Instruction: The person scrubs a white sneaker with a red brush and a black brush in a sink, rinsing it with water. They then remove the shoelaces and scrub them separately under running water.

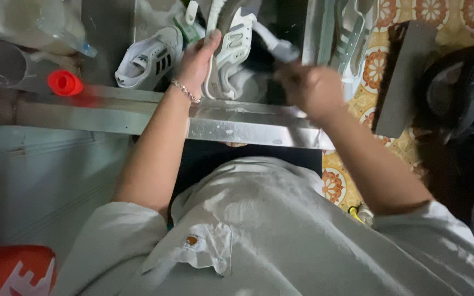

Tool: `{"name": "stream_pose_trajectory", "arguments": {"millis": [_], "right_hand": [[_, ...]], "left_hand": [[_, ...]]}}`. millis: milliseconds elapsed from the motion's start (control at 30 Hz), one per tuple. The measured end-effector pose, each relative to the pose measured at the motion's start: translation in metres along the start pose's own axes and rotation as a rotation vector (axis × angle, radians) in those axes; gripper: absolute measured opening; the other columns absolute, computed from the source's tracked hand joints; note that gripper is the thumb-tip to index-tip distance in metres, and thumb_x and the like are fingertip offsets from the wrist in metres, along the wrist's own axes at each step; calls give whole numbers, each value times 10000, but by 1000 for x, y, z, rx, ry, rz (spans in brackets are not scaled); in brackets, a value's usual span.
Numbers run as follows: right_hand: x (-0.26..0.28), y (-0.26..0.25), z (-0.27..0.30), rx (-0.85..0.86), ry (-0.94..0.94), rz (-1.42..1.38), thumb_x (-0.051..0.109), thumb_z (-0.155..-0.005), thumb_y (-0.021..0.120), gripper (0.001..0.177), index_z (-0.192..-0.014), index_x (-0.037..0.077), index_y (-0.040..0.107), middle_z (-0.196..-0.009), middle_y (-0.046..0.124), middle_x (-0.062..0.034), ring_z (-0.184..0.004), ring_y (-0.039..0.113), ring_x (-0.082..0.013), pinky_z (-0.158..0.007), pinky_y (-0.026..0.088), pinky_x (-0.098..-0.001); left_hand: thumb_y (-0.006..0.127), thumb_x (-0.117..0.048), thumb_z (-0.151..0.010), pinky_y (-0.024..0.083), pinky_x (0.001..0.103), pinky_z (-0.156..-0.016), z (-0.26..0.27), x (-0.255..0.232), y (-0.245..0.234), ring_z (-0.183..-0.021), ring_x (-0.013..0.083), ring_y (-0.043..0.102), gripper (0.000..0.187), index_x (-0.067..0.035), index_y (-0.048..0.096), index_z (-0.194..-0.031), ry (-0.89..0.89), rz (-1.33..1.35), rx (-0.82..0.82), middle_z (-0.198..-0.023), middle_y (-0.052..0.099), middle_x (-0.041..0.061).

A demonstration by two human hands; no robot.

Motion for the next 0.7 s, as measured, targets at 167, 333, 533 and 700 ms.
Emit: {"name": "stream_pose_trajectory", "arguments": {"millis": [167,333,533,700], "right_hand": [[27,-17,5,11,-117,-203,341,-1274,808,221,-1384,256,981,-905,944,13,-552,756,-150,-452,582,-378],[9,6,18,60,113,-14,477,-1205,838,186,-1323,443,978,-849,888,-77,-666,822,-416,-532,584,-561],[40,34,30,320,527,-982,374,-1223,787,256,-1139,157,894,-1236,922,14,-1176,770,-65,-997,549,-273],[82,7,-5,434,1190,-1557,395,-1254,723,162,-1257,241,773,-760,536,55,-534,430,-64,-412,290,-257]], "left_hand": [[654,-977,-888,606,351,-984,-8,-1,2,-1122,124,810,854,-215,938,-1147,140,104,31,-1148,960,-37],[740,-848,-966,584,342,-1064,-2,1,2,-1195,111,805,657,-237,922,-1124,157,142,30,-1153,922,-101],[637,-900,-982,625,370,-890,-3,-3,3,-1083,146,854,766,-293,920,-1355,188,-83,-64,-1103,924,-89],[561,-888,-1076,629,411,-1055,-4,-10,7,-1280,243,852,826,-209,856,-1443,364,15,-53,-1326,926,24]]}}
Point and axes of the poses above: each hand's wrist, its own z-axis away from the middle knuckle, its own y-axis out of the palm, x = y × z, the point moved 5 cm from there along -z, towards the middle knuckle
